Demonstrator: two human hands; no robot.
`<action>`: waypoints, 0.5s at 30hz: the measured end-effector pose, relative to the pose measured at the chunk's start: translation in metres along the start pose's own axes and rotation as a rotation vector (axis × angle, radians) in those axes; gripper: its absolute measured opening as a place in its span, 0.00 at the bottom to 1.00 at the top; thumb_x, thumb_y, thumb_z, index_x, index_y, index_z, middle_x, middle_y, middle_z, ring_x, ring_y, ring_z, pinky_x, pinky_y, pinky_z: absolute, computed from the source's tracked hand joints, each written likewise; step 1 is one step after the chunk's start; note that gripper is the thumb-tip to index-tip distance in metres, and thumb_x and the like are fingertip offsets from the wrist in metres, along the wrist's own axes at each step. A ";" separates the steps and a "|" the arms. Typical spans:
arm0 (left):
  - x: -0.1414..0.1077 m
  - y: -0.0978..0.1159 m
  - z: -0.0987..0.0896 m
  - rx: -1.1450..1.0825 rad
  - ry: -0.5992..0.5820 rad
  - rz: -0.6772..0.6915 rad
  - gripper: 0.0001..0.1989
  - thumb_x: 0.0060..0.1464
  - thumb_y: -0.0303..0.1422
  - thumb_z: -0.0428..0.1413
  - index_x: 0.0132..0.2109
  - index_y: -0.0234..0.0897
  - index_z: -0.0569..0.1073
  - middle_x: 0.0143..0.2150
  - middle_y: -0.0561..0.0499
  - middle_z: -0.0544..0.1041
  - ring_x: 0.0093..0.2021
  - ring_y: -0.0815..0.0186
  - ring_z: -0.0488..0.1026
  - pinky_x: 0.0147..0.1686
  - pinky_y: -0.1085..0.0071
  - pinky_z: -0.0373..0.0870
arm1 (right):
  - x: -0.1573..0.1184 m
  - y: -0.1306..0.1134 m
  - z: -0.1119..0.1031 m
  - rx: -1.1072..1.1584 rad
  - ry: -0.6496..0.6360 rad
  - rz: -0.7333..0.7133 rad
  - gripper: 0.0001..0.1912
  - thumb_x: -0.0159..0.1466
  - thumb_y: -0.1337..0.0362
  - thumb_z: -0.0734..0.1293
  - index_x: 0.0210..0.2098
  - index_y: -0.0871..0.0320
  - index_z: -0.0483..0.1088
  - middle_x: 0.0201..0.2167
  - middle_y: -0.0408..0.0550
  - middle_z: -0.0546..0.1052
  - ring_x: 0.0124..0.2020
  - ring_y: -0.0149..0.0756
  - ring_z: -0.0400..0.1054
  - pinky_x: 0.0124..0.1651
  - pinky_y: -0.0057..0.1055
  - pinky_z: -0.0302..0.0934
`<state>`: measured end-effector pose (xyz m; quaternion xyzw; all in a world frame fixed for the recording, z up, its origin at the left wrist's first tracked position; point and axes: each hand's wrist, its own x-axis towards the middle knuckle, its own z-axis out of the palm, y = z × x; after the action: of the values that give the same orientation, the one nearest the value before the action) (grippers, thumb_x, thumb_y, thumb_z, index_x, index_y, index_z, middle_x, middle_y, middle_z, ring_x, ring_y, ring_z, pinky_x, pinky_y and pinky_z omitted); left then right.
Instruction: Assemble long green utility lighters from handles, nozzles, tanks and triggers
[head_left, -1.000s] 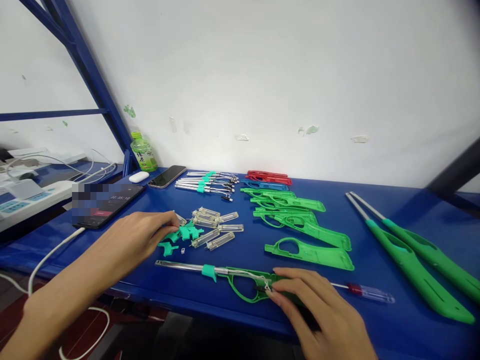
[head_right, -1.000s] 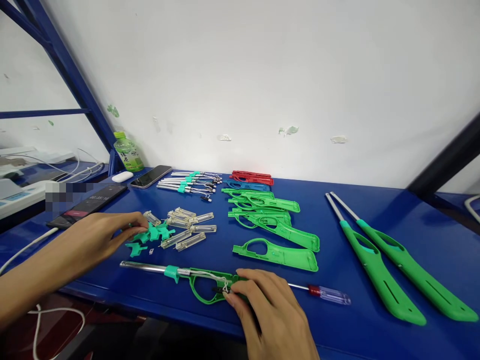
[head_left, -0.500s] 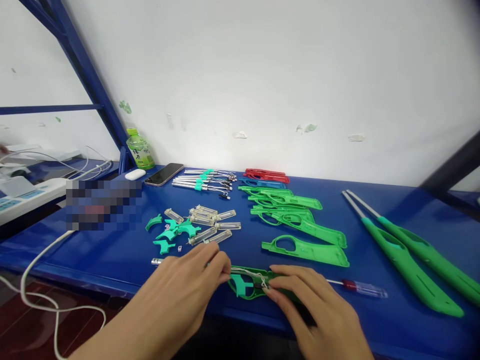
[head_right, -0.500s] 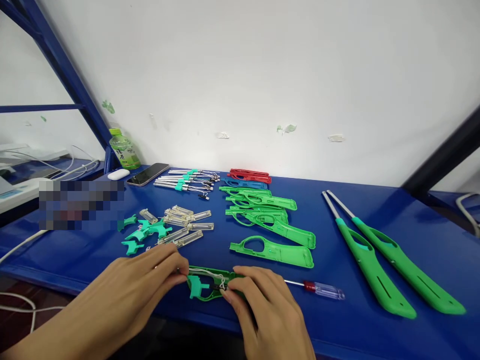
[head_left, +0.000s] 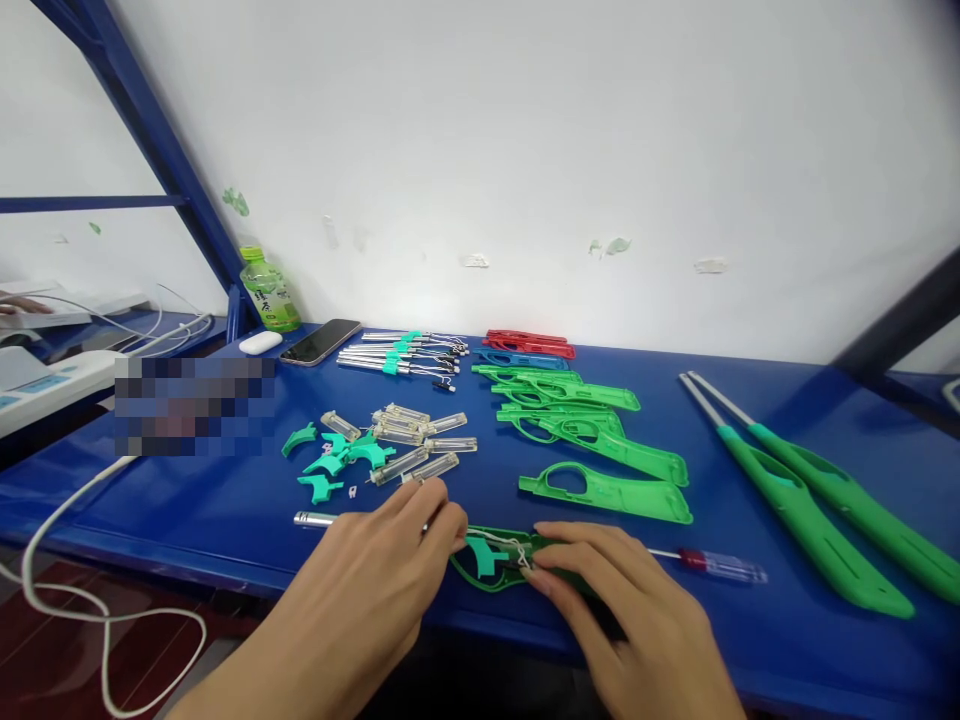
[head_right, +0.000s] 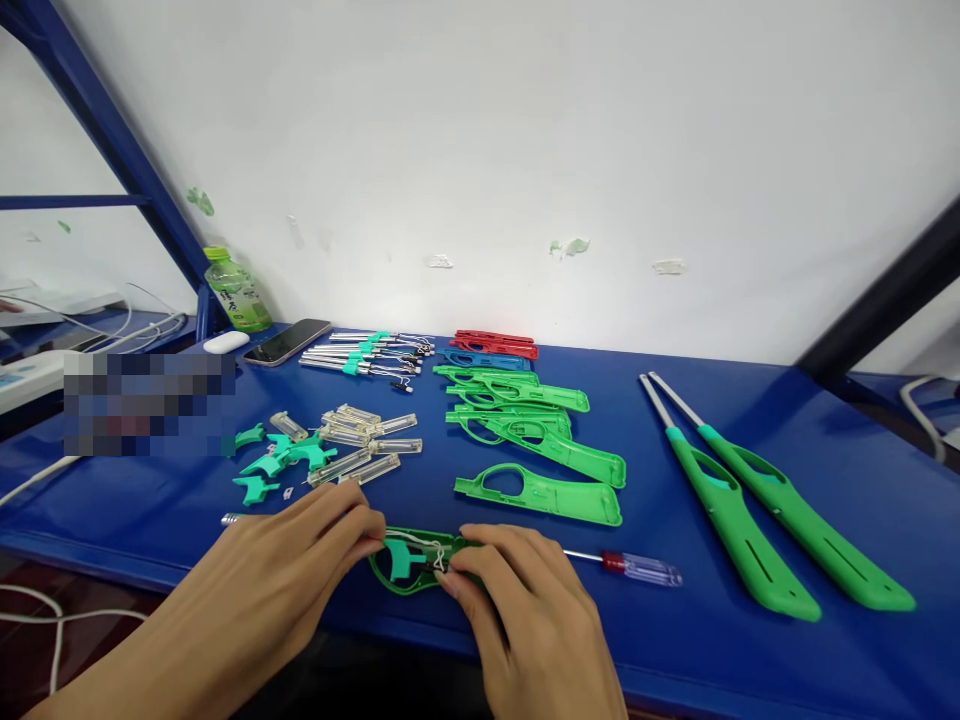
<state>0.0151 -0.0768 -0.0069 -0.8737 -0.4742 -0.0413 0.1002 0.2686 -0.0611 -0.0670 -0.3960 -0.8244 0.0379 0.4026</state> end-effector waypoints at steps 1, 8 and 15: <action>0.000 0.000 0.001 -0.006 -0.004 -0.011 0.26 0.48 0.12 0.49 0.48 0.43 0.74 0.45 0.48 0.78 0.40 0.54 0.80 0.28 0.63 0.71 | 0.001 -0.001 0.000 0.001 0.015 0.000 0.06 0.78 0.61 0.67 0.45 0.48 0.78 0.48 0.43 0.86 0.48 0.38 0.83 0.51 0.33 0.77; 0.003 -0.001 -0.005 -0.019 -0.094 -0.062 0.23 0.54 0.13 0.51 0.49 0.43 0.75 0.46 0.48 0.78 0.41 0.56 0.80 0.28 0.67 0.69 | 0.010 -0.009 -0.002 0.003 0.086 -0.017 0.12 0.79 0.58 0.65 0.41 0.50 0.79 0.43 0.43 0.87 0.44 0.37 0.84 0.47 0.31 0.77; 0.006 0.005 -0.008 -0.042 -0.124 -0.086 0.21 0.58 0.14 0.50 0.49 0.43 0.75 0.47 0.49 0.78 0.43 0.55 0.80 0.31 0.65 0.70 | 0.008 -0.007 -0.002 0.017 0.083 -0.015 0.11 0.79 0.57 0.65 0.42 0.49 0.78 0.44 0.40 0.86 0.44 0.35 0.83 0.48 0.31 0.76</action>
<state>0.0226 -0.0757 0.0017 -0.8553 -0.5158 -0.0012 0.0502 0.2626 -0.0609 -0.0573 -0.3877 -0.8095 0.0255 0.4402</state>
